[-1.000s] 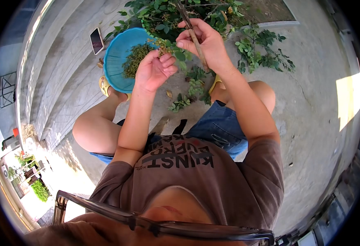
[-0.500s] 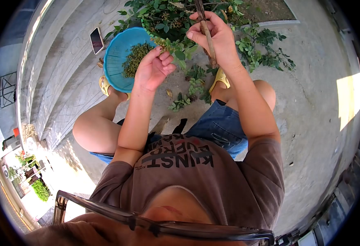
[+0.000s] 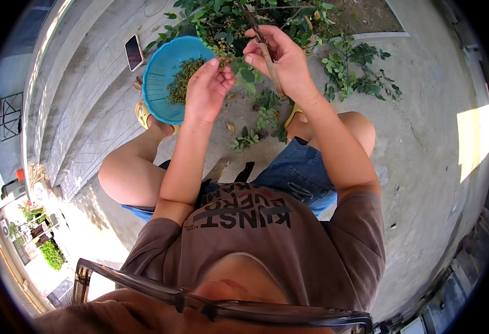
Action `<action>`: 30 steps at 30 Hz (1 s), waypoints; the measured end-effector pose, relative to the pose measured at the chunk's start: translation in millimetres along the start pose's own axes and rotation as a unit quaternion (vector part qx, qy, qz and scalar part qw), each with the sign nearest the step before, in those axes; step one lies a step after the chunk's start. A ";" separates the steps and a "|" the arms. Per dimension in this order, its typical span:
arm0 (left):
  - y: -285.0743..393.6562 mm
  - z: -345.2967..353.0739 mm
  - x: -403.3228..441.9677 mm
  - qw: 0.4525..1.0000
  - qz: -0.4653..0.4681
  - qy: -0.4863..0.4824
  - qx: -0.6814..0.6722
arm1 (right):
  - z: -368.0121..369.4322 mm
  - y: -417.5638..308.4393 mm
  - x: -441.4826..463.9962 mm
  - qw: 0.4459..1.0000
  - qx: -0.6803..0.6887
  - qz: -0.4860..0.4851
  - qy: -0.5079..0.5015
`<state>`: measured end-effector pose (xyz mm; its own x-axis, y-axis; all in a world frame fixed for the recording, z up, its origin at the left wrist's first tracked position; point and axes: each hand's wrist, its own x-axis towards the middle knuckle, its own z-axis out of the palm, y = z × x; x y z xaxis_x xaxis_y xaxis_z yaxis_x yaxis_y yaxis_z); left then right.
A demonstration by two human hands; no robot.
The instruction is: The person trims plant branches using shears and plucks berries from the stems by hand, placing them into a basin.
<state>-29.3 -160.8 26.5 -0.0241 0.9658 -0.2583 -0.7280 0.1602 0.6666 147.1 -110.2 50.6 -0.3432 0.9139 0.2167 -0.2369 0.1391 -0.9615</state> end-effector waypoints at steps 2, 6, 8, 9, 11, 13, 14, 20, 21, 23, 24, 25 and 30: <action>-0.5 1.2 -1.1 1.000 0.011 0.003 0.009 | 4.5 1.7 0.9 1.000 -0.006 0.001 0.009; -1.5 4.5 -3.5 0.999 0.029 0.000 0.039 | 11.5 5.9 0.8 1.000 -0.020 0.000 0.017; -1.1 6.7 -4.7 0.998 0.030 0.002 0.050 | 13.1 10.3 0.3 1.000 -0.021 0.011 0.018; -0.7 7.8 -5.0 0.999 0.028 0.002 0.046 | 13.2 14.1 0.2 0.999 -0.031 0.010 0.021; 0.0 8.9 -5.1 0.999 0.026 0.002 0.042 | 13.1 15.5 0.1 0.999 -0.042 0.008 0.023; 0.7 9.0 -4.8 0.999 0.023 0.003 0.038 | 12.8 14.3 -0.3 0.998 -0.052 0.009 0.022; 0.8 8.8 -4.7 0.999 0.023 0.003 0.038 | 12.7 13.9 -0.3 0.998 -0.052 0.009 0.022; -2.0 4.7 -2.9 0.999 0.027 -0.014 0.045 | 11.8 14.6 0.0 0.998 -0.053 0.010 0.020; -2.7 4.2 -2.5 0.998 0.029 -0.010 0.048 | 12.6 14.8 0.2 0.999 -0.044 0.010 0.025; -3.5 3.7 -2.3 0.998 0.033 -0.005 0.052 | 14.0 15.9 0.3 0.999 -0.036 0.009 0.030; -3.7 4.0 -2.6 0.998 0.041 -0.003 0.051 | 14.6 17.0 -0.1 0.999 -0.037 0.003 0.038; -3.7 4.2 -2.8 0.998 0.049 -0.001 0.050 | 15.2 17.8 -0.4 0.998 -0.039 -0.003 0.046; -6.0 4.0 -3.0 0.988 0.103 -0.005 0.117 | 19.0 18.5 -1.3 0.999 -0.013 0.005 0.042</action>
<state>-22.1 -163.8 26.1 -0.1466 0.9847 -0.0946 -0.5309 0.0023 0.8474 125.9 -116.0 35.8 -0.2669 0.9442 0.1931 -0.2088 0.1389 -0.9680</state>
